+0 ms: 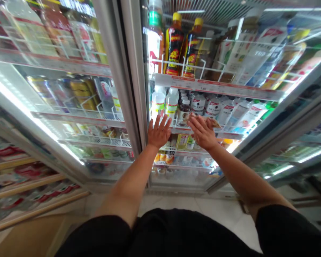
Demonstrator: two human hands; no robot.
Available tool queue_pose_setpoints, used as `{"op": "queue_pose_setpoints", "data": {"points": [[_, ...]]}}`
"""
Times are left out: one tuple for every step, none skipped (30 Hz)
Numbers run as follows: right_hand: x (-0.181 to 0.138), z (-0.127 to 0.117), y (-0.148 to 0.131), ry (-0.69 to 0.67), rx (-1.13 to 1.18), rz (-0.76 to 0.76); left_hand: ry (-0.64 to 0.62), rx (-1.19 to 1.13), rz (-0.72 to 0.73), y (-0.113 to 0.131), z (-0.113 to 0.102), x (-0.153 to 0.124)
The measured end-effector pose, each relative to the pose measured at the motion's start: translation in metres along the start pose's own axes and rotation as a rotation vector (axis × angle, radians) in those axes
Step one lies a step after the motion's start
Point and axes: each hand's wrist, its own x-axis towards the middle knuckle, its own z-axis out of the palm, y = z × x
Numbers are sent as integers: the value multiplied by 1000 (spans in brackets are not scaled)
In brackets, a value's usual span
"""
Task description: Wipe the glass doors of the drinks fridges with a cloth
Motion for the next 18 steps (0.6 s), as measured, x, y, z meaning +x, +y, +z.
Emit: {"op": "queue_pose_setpoints", "data": {"points": [[9, -3, 3, 52, -19, 41, 10, 12, 5, -1, 3, -2], [18, -5, 5, 108, -33, 94, 29, 27, 15, -2, 5, -3], [25, -5, 4, 162, -41, 147, 54, 43, 28, -2, 7, -2], [29, -3, 1, 209, -45, 195, 82, 58, 43, -2, 7, -1], [29, 1, -6, 242, -47, 231, 107, 70, 56, -2, 7, 0], [25, 6, -14, 247, -43, 238, 120, 76, 64, -2, 6, 1], [17, 11, -24, 224, -35, 214, 117, 74, 65, -2, 5, 1], [8, 17, -33, 184, -24, 171, 98, 66, 58, -2, 5, 1], [-1, 21, -41, 126, 2, 90, 75, 55, 49, -2, 4, 0], [-9, 24, -46, 71, 30, 6, 53, 42, 40, -3, 4, 0], [-14, 26, -47, 29, 58, -69, 32, 29, 32, -3, 5, -1], [-16, 26, -45, 8, 78, -113, 17, 17, 25, -4, 5, -2], [-13, 24, -40, 6, 86, -118, 7, 7, 19, -4, 6, -3], [-8, 21, -33, 14, 85, -96, 2, 0, 14, -4, 7, -3], [-1, 18, -26, 25, 77, -53, 0, -5, 11, -4, 7, -4], [7, 15, -20, 40, 64, 0, 6, -8, 10, -4, 8, -4], [14, 13, -16, 49, 52, 56, 16, -11, 12, -4, 9, -4], [18, 13, -16, 50, 44, 113, 25, -14, 16, -4, 9, -4]]}}
